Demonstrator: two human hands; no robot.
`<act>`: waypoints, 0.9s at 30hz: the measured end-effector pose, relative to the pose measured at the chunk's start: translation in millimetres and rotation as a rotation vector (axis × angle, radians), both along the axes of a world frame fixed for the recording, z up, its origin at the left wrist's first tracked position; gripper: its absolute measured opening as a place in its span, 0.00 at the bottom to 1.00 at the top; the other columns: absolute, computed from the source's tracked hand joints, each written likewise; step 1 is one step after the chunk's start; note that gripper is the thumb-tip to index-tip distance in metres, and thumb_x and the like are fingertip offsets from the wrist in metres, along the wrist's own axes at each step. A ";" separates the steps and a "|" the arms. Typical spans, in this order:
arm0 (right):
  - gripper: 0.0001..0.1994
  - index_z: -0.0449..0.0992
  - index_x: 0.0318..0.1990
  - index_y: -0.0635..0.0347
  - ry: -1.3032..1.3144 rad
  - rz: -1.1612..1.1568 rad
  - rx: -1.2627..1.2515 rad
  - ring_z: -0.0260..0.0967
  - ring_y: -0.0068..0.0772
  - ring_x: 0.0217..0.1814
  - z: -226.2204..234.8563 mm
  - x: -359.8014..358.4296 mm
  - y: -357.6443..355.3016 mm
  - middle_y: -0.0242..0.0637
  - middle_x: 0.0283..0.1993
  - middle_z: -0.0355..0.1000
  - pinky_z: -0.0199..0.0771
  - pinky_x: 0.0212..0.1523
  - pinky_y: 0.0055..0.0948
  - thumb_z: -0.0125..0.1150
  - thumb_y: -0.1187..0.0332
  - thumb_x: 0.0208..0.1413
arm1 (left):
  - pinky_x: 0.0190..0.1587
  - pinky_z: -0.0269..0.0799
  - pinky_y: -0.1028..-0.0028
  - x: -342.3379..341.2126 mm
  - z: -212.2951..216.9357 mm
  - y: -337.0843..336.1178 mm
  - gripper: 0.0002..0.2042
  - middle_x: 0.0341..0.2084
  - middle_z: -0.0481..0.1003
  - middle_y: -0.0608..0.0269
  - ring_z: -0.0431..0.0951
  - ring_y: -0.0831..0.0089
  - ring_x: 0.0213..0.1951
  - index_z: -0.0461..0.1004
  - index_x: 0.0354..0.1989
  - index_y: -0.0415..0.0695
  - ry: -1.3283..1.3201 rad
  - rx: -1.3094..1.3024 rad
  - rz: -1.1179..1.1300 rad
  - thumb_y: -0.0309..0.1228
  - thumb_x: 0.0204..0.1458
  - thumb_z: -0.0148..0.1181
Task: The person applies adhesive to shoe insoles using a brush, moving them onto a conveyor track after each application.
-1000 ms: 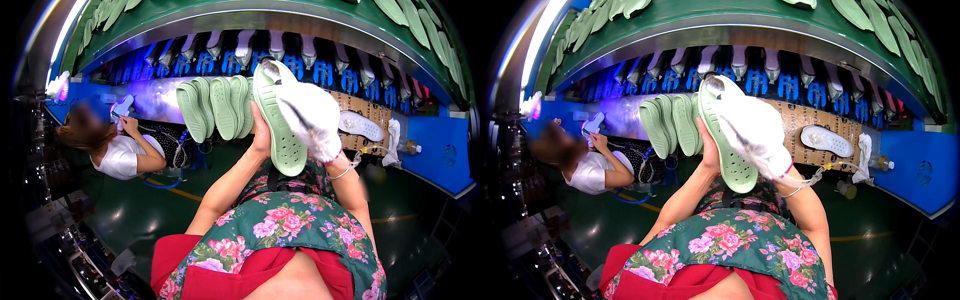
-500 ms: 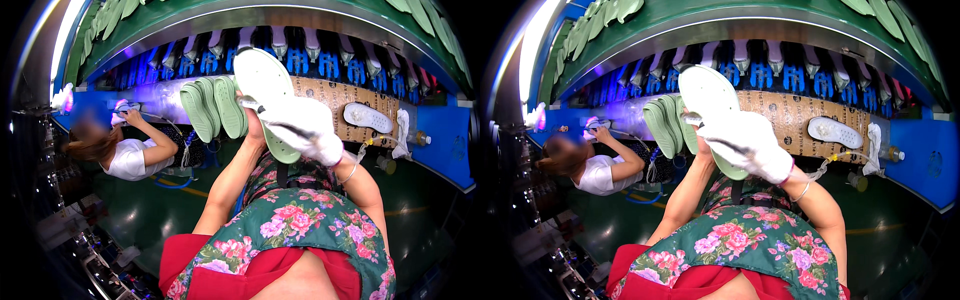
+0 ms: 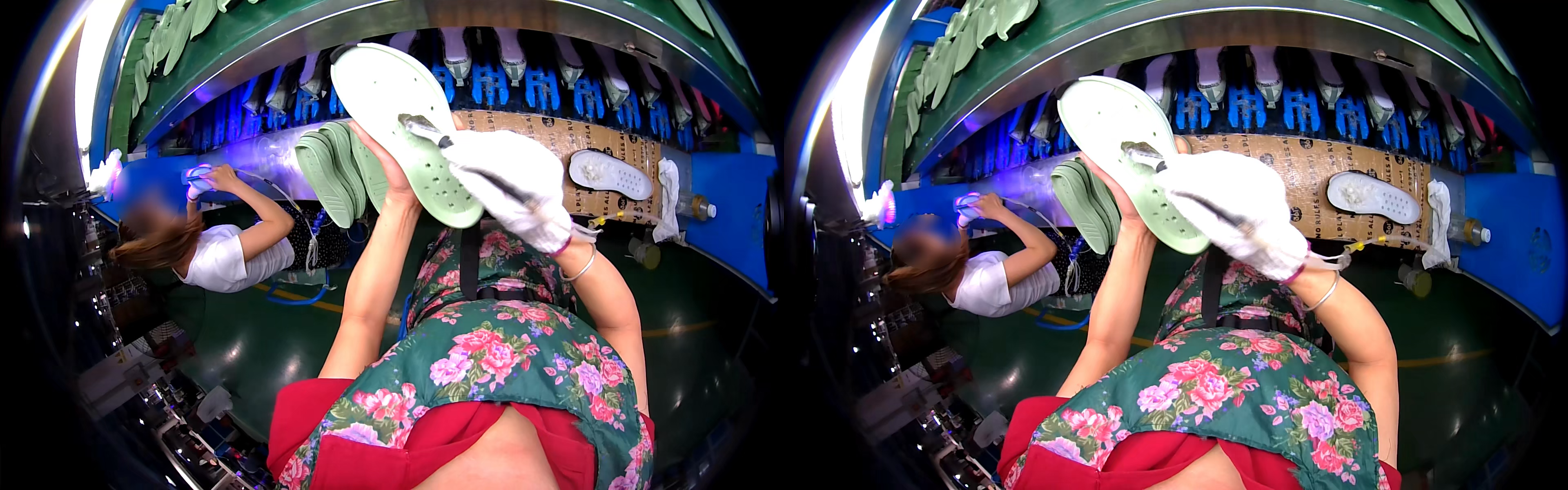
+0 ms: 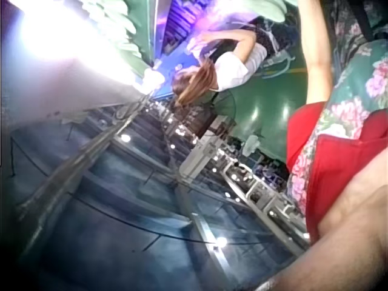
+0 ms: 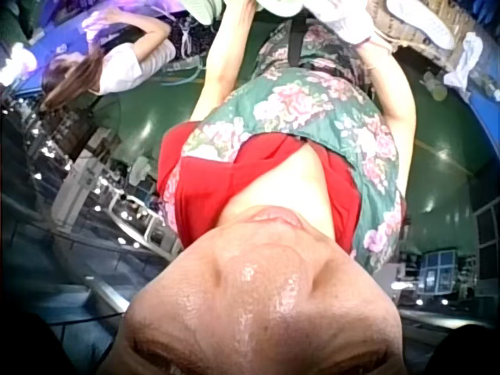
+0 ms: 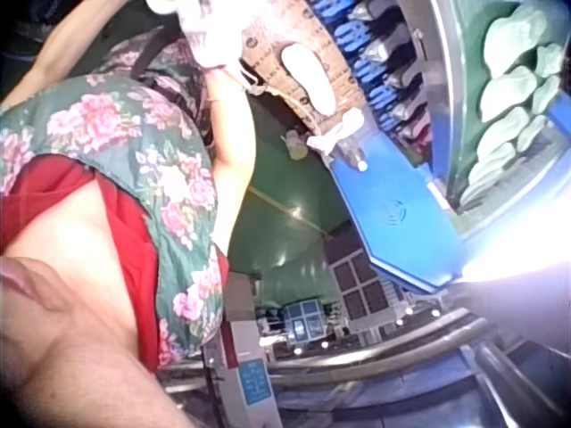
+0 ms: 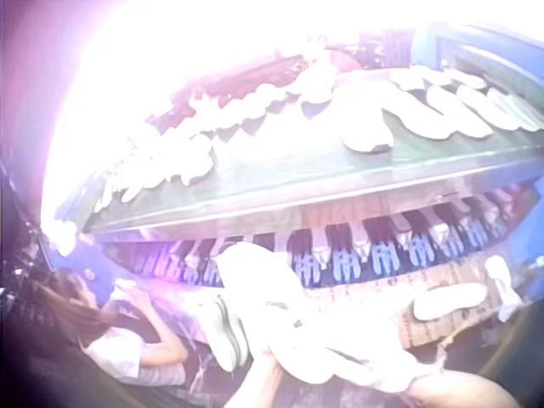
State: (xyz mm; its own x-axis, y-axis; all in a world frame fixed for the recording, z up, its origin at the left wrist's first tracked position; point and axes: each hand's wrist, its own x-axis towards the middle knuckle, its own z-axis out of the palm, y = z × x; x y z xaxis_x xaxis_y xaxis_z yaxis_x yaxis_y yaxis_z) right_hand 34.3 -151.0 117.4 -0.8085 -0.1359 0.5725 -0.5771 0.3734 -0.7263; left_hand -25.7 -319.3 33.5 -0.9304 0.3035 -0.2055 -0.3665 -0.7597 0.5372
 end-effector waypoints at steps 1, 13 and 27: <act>0.14 0.81 0.43 0.51 0.026 0.010 0.094 0.76 0.39 0.36 -1.8 3.1 -3.3 0.34 0.38 0.79 0.76 0.38 0.33 0.67 0.71 0.46 | 0.34 0.74 0.60 -1.8 11.6 0.6 0.55 0.35 0.72 0.45 0.74 0.57 0.33 0.66 0.51 0.37 0.052 0.060 -0.102 0.83 0.37 0.31; 0.16 0.81 0.43 0.49 0.023 0.083 0.107 0.77 0.39 0.37 -2.5 19.4 -20.1 0.35 0.39 0.79 0.77 0.39 0.31 0.69 0.72 0.43 | 0.37 0.70 0.61 -34.3 28.9 -4.0 0.56 0.35 0.71 0.51 0.72 0.59 0.31 0.67 0.48 0.36 0.138 0.295 -0.107 0.84 0.33 0.33; 0.08 0.82 0.36 0.51 -0.171 0.278 -0.154 0.77 0.37 0.37 1.2 13.6 -9.1 0.34 0.36 0.79 0.78 0.40 0.30 0.67 0.70 0.47 | 0.35 0.78 0.54 -78.0 33.0 -18.2 0.56 0.40 0.75 0.45 0.79 0.51 0.34 0.65 0.59 0.41 0.302 0.212 -0.559 0.82 0.37 0.28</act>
State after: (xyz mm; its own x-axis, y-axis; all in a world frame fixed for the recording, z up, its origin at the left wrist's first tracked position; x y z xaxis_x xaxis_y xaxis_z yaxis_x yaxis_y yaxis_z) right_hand 47.9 -160.2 118.6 -0.8384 -0.2871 0.4633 -0.5068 0.0979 -0.8565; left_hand -103.7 -337.4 66.5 -0.6291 0.7615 0.1561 -0.5925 -0.5997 0.5379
